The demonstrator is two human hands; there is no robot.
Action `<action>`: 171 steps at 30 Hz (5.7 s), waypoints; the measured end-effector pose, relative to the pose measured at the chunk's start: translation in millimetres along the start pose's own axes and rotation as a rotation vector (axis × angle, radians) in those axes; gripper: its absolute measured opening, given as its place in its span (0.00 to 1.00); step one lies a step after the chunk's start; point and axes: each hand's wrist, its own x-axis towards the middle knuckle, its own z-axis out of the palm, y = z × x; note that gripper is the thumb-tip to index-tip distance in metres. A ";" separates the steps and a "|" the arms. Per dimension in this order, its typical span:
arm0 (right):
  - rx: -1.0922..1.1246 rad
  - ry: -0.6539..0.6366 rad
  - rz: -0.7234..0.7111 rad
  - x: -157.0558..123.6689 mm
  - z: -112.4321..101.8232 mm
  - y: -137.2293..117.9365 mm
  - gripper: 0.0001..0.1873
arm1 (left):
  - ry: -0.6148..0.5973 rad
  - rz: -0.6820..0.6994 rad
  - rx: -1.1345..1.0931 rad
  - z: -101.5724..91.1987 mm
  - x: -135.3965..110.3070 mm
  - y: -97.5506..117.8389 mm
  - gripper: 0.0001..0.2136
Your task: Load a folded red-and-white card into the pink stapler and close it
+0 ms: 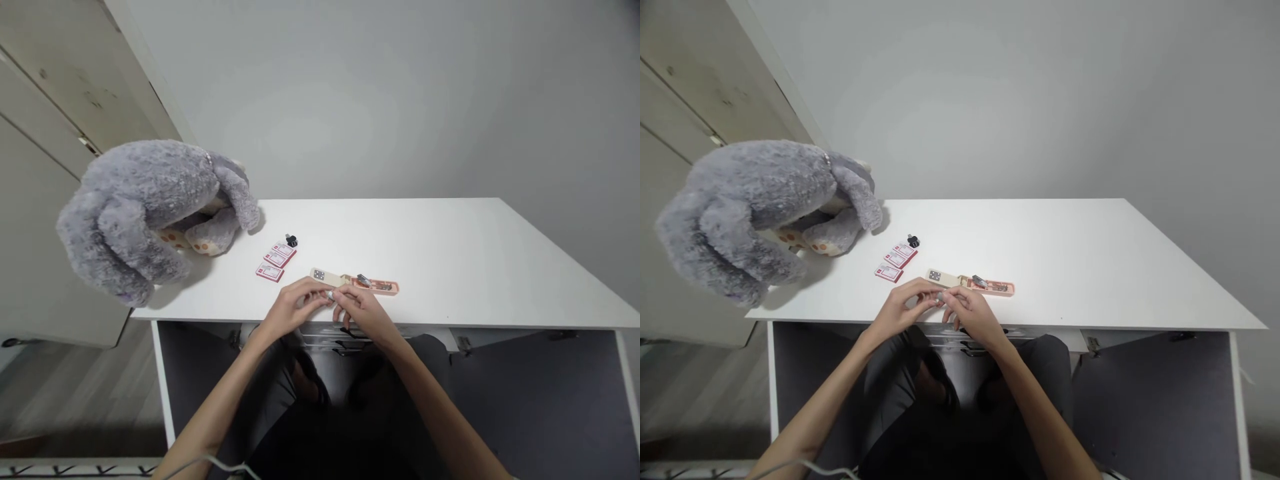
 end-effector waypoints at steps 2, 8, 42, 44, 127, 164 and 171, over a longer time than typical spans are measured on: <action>-0.007 -0.029 0.004 -3.0 -4.1 -6.4 0.26 | -0.007 0.044 -0.054 6.9 5.2 5.6 0.11; -0.011 -0.054 0.030 -13.9 -14.8 -17.4 0.26 | 0.043 0.021 -0.096 17.1 13.9 9.4 0.09; -0.751 0.460 -0.500 0.4 -82.1 18.4 0.12 | -0.032 -0.026 0.546 25.9 10.6 -50.0 0.19; -0.756 0.452 -0.500 1.1 -80.6 16.6 0.13 | -0.043 -0.040 0.548 26.4 10.7 -50.1 0.19; -0.491 0.363 -0.364 16.1 -55.0 -16.5 0.22 | -0.098 -0.212 0.469 26.6 6.8 -41.5 0.25; -0.979 0.393 -0.400 13.1 -56.8 28.7 0.27 | -0.010 -0.085 0.554 22.9 -0.7 -49.1 0.29; -0.862 0.378 -0.298 4.4 -93.4 34.2 0.40 | 0.211 -0.172 0.724 -1.8 1.4 -57.3 0.25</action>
